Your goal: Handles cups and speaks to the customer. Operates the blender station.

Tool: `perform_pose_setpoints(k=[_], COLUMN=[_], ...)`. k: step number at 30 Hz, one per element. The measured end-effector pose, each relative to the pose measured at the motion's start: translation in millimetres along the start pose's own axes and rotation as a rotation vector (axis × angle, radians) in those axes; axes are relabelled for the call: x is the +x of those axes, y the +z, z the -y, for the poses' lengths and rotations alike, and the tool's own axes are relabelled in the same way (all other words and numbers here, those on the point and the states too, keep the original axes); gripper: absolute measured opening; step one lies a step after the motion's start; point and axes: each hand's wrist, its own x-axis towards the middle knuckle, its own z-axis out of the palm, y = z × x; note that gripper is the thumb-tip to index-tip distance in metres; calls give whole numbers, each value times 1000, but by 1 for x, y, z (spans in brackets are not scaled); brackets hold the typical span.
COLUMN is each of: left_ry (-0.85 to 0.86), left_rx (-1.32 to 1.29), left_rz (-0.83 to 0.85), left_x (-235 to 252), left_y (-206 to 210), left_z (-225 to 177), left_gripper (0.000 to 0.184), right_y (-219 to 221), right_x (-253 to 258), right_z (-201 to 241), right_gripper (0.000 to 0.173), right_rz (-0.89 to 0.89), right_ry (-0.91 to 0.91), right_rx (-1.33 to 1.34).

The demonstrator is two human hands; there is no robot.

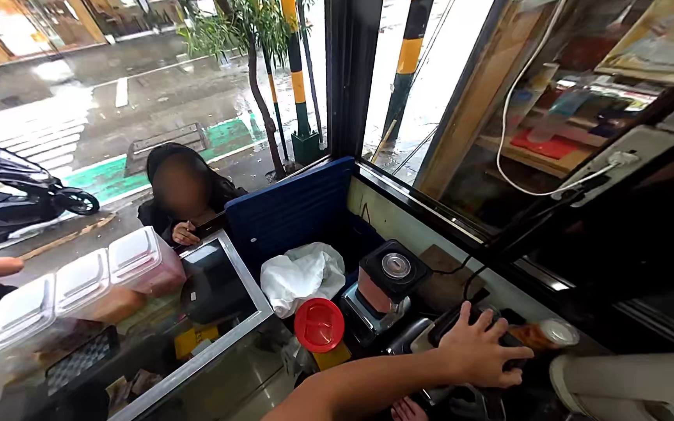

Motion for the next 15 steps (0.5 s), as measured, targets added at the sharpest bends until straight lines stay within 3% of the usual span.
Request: perform_pose_setpoints(k=[3,7,12,15], left_ry=[5,3,21,117], left_rx=[4,-12,-55,-49], left_rz=[6,30,217,135], left_x=[0,2,-4,-3], left_y=[-2,-5,-52,-41], left_z=[0,0,10,20], left_gripper=[50,50,50,48], right_y=[9,12,18,19], right_x=[17,21,16,10], right_z=[-3,-11,-12,-10], right_gripper=[38,44,40,40], right_rz=[-67,-118,-67,-91], right_ry=[-100,-173,-180,-192], right_rx=[45,5,0,26])
